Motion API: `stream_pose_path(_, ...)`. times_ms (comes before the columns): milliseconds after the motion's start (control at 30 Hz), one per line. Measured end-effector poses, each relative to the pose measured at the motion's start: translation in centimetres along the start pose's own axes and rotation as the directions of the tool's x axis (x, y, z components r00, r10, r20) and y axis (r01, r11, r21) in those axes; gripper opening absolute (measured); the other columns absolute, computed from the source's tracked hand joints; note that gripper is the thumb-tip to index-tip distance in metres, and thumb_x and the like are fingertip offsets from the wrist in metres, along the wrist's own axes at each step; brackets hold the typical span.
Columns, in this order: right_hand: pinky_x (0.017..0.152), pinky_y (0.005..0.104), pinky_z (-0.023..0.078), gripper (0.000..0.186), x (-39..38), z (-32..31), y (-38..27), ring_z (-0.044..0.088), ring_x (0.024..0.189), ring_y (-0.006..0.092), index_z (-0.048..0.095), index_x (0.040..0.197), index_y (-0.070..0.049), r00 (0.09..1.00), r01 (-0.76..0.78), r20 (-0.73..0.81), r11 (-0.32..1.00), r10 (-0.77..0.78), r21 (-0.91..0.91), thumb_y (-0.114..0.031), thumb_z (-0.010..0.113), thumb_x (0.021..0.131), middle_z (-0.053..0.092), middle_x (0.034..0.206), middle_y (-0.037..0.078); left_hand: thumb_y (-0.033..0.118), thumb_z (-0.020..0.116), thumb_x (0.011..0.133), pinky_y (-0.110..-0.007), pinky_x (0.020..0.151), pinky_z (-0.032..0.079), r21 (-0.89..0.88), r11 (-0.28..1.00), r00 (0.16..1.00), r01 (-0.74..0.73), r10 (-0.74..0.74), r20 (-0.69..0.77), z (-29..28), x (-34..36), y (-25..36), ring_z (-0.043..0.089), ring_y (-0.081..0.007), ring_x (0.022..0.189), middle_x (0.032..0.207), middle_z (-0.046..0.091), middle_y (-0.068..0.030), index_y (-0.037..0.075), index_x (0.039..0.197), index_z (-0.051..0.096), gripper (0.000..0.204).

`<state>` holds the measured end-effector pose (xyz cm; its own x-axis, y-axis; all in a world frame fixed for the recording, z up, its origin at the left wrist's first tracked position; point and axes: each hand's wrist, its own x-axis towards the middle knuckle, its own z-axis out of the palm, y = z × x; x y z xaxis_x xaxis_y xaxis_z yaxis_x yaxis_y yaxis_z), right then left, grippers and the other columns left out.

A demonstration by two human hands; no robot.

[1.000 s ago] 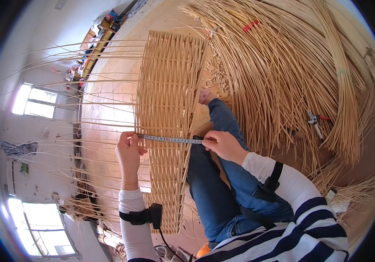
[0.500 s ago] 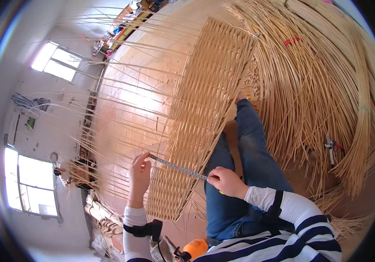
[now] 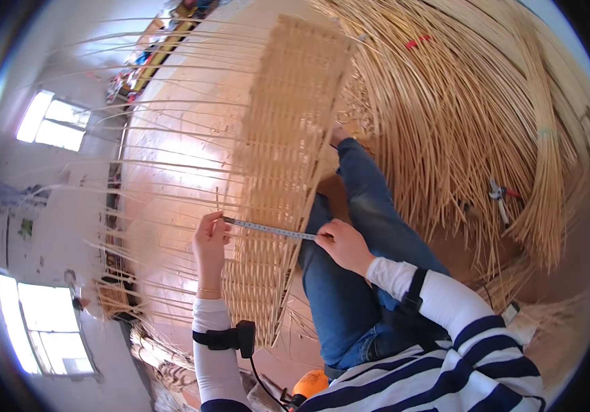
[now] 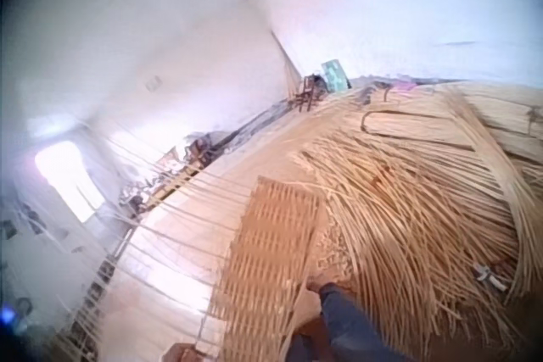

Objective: Weaving a large wicker basket using sticks, wire cutters, and a tape measure.

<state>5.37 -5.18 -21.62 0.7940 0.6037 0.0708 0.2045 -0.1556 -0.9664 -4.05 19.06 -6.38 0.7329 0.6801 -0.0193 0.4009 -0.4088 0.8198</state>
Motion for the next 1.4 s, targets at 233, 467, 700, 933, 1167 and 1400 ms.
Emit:
stream_pose_path(233, 0.076, 0.0431, 0.050, 0.017, -0.3, 0.2, -0.5, 0.061, 0.088, 0.0317, 0.065, 0.085, -0.007, 0.999, -0.025, -0.043, 1.000, 0.025, 0.005, -0.024, 0.063, 0.089, 0.060, 0.087, 0.010, 0.014, 0.054, 0.099, -0.019, 0.056, 0.043, 0.053, 0.999, 1.000, 0.011, -0.010, -0.014, -0.3, 0.2, 0.6, 0.050, -0.0037, 0.065, 0.076, 0.059, 0.0005, 0.004, 0.113, 0.062, 0.019)
stream_pose_path(467, 0.075, 0.0431, 0.050, 0.017, -0.1, 0.5, -0.7, 0.061, 0.085, 0.0334, 0.065, 0.091, -0.006, 0.997, 0.070, -0.039, 0.998, -0.070, -0.002, -0.023, 0.060, 0.090, 0.062, 0.086, 0.011, 0.014, 0.054, 0.099, -0.020, 0.057, 0.044, 0.004, 1.000, 0.999, 0.024, -0.024, -0.036, -1.0, 0.0, 0.8, 0.051, -0.0036, 0.067, 0.079, 0.061, 0.0005, 0.004, 0.116, 0.062, 0.021)
stream_pose_path(700, 0.067, 0.0306, 0.050, 0.021, -0.2, -7.8, -1.3, 0.065, 0.075, 0.0167, 0.058, 0.105, 0.001, 0.988, -0.139, 0.001, 0.903, 0.152, 0.407, -0.019, 0.055, 0.097, 0.064, 0.080, 0.008, 0.013, 0.062, 0.093, -0.027, 0.069, 0.051, 0.158, 0.987, 0.999, -0.023, 0.017, 0.038, -2.2, -1.2, 0.8, 0.064, -0.0122, 0.079, 0.091, 0.070, -0.0063, 0.002, 0.111, 0.066, 0.022)
stream_pose_path(933, 0.065, 0.0361, 0.045, 0.021, -4.0, -24.4, 14.2, 0.059, 0.070, 0.0247, 0.060, 0.092, 0.003, 0.812, -0.337, -0.547, 0.928, 0.203, -0.156, -0.016, 0.053, 0.096, 0.062, 0.076, 0.014, 0.012, 0.062, 0.089, -0.037, 0.073, 0.052, 0.277, 0.944, 0.984, -0.178, 0.177, 0.029, 1.1, -2.0, 1.4, 0.067, -0.0301, 0.081, 0.090, 0.068, -0.0164, 0.001, 0.102, 0.066, 0.017)
stream_pose_path(1167, 0.087, 0.0424, 0.047, 0.026, -7.1, -33.1, 19.5, 0.062, 0.101, 0.0379, 0.062, 0.111, 0.002, 0.688, -0.579, -0.716, 0.683, 0.117, -0.445, -0.017, 0.058, 0.093, 0.065, 0.104, 0.023, 0.004, 0.056, 0.087, -0.044, 0.075, 0.051, 0.321, 0.841, 0.892, -0.436, 0.452, 0.026, 5.3, -1.2, 3.0, 0.063, -0.0374, 0.087, 0.090, 0.064, -0.0179, 0.002, 0.097, 0.062, 0.012)
stream_pose_path(1400, 0.089, 0.0353, 0.048, 0.031, 4.3, -16.3, -1.9, 0.058, 0.102, 0.0243, 0.056, 0.124, -0.001, 0.966, 0.106, -0.187, 0.935, -0.177, -0.338, -0.014, 0.057, 0.096, 0.057, 0.116, 0.016, -0.001, 0.056, 0.074, -0.042, 0.076, 0.051, 0.456, 0.718, 0.822, -0.526, 0.567, 0.056, 8.5, -0.1, 2.6, 0.060, -0.0333, 0.087, 0.091, 0.061, -0.0142, 0.003, 0.097, 0.059, 0.024)
